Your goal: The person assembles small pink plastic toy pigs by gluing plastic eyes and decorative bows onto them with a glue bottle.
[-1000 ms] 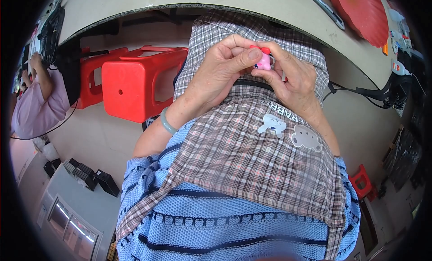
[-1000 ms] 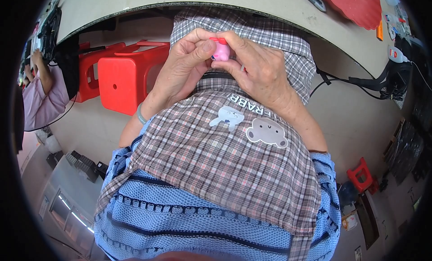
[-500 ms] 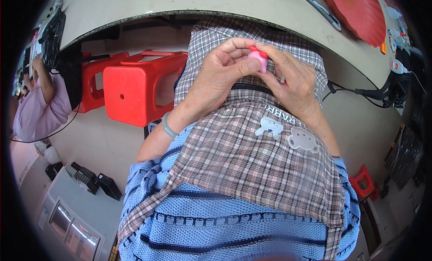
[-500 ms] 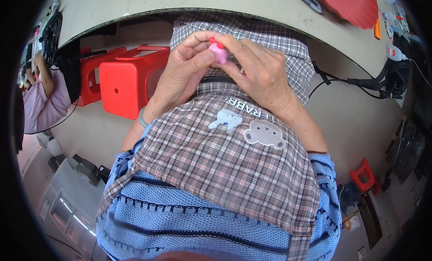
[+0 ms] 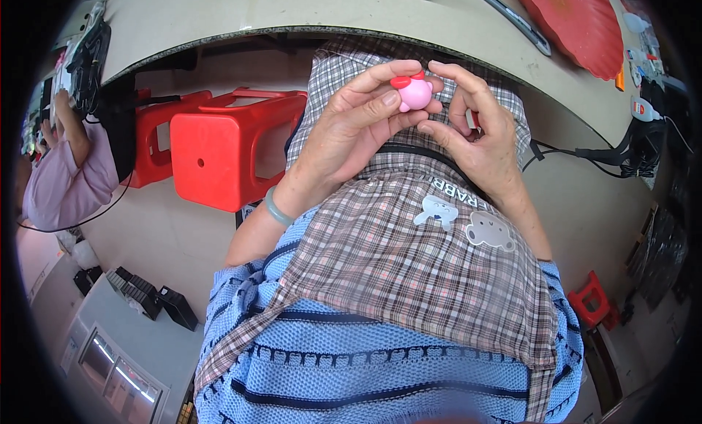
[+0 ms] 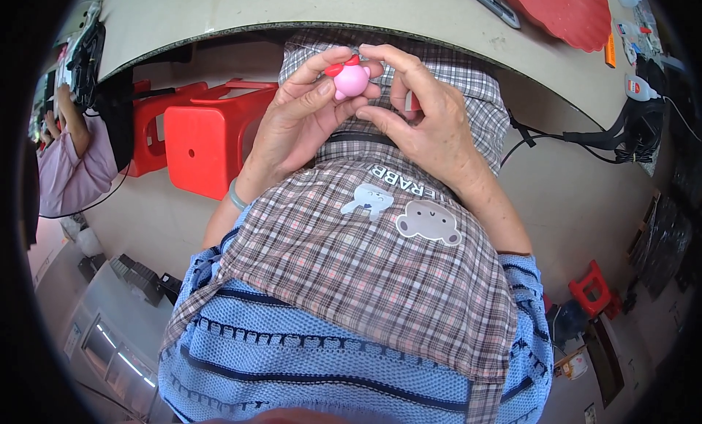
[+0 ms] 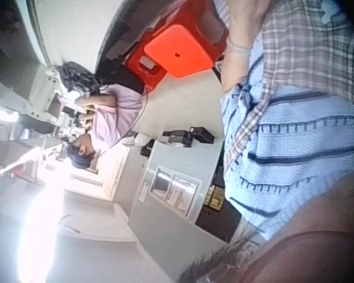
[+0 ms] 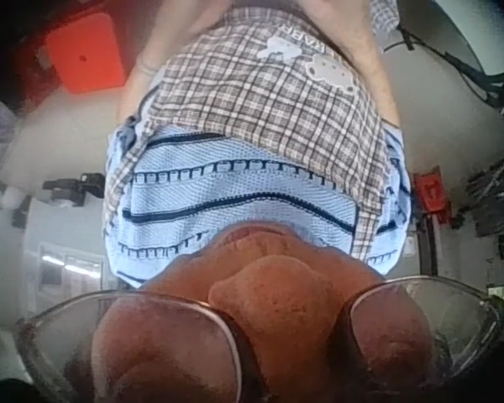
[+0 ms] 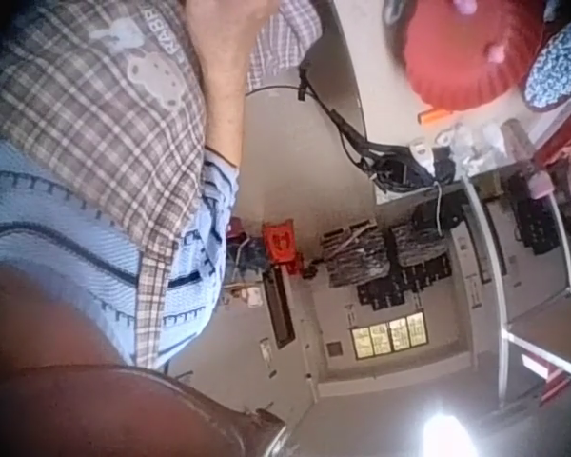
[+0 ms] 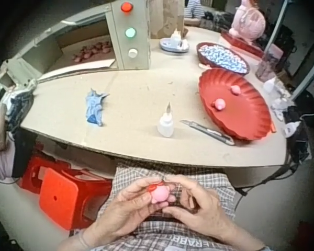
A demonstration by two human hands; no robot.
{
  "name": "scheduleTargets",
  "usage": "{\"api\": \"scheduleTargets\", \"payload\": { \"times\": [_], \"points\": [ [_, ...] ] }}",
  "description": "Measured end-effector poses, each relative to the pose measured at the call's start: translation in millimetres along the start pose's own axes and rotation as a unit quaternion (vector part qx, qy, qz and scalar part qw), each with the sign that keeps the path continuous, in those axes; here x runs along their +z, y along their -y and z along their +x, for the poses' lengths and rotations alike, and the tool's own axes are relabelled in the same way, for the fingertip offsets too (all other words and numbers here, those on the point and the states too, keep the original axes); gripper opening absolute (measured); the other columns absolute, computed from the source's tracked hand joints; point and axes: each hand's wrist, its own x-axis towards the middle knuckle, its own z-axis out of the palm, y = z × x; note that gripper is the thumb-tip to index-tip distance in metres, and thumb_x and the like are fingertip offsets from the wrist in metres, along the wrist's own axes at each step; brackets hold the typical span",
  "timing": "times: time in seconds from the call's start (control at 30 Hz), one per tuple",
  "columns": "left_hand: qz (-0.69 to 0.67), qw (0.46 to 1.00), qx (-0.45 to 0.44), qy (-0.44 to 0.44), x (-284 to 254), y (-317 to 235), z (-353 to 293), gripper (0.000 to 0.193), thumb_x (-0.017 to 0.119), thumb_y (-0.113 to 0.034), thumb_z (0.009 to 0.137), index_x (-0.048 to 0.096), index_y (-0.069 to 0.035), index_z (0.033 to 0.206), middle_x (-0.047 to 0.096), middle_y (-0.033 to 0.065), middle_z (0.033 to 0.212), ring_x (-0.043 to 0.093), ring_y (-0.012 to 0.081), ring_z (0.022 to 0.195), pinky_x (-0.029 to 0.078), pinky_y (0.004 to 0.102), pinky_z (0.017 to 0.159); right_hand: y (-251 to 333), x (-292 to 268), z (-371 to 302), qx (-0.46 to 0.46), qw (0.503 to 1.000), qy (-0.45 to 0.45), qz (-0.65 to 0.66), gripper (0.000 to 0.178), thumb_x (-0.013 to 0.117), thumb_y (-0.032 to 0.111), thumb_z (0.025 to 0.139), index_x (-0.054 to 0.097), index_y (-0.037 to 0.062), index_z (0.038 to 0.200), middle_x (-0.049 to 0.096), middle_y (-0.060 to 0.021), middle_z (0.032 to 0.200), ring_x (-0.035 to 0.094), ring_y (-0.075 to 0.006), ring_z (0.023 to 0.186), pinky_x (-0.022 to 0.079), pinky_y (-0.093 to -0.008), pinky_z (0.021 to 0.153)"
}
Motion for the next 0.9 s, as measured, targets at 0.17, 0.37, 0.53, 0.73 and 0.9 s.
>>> {"api": "scheduleTargets", "payload": {
  "times": [0.17,0.37,0.53,0.73,0.9],
  "points": [
    [0.005,1.0,0.001,0.003,0.7,-0.8,-0.4,0.039,0.051,-0.015,0.097,0.046,-0.004,0.134,0.054,0.022,0.127,0.06,0.0287,0.111,0.052,0.0342,0.095,-0.7,4.0,-0.8,0.003,1.0,-0.002,0.02,0.067,0.08,0.004,0.067,0.055,0.0117,0.129,0.037,0.0052,0.06,0.034,-0.0036,0.053,0.027,-0.0205,0.05],
    [0.024,1.0,-0.007,-0.009,0.1,-0.6,-0.5,0.039,0.05,-0.014,0.097,0.046,-0.003,0.135,0.054,0.0217,0.128,0.06,0.029,0.111,0.052,0.0351,0.095,-2.5,6.0,-0.5,-0.018,1.0,-0.006,0.019,0.066,0.079,0.003,0.067,0.055,0.0111,0.128,0.038,0.0047,0.06,0.035,-0.0041,0.053,0.028,-0.0209,0.05],
    [0.038,0.999,0.001,-0.008,2.3,-1.9,-1.6,0.043,0.059,-0.015,0.093,0.049,-0.003,0.133,0.055,0.0197,0.126,0.062,0.0232,0.104,0.052,0.0308,0.089,-0.9,3.2,0.5,-0.02,1.0,-0.001,0.004,0.063,0.081,0.01,0.069,0.057,0.0151,0.127,0.045,0.0034,0.06,0.044,-0.0053,0.052,0.035,-0.0218,0.047],
    [0.086,0.996,0.014,-0.016,3.0,-3.2,-2.9,0.044,0.064,-0.005,0.088,0.052,-0.004,0.13,0.063,0.0076,0.106,0.062,0.0118,0.093,0.053,0.0238,0.08,0.9,0.3,-3.3,-0.001,1.0,0.005,0.011,0.059,0.081,0.01,0.068,0.059,0.0154,0.123,0.045,0.0034,0.06,0.044,-0.0058,0.052,0.034,-0.0222,0.046],
    [0.095,0.995,0.023,-0.018,7.3,-4.4,-3.0,0.043,0.064,-0.005,0.089,0.053,-0.004,0.13,0.063,0.0078,0.107,0.061,0.0114,0.094,0.052,0.0235,0.079,0.9,0.7,-3.0,-0.004,1.0,0.006,0.013,0.056,0.082,0.012,0.068,0.06,0.0158,0.12,0.046,0.0032,0.061,0.044,-0.0058,0.051,0.034,-0.0223,0.046]
  ]
}}
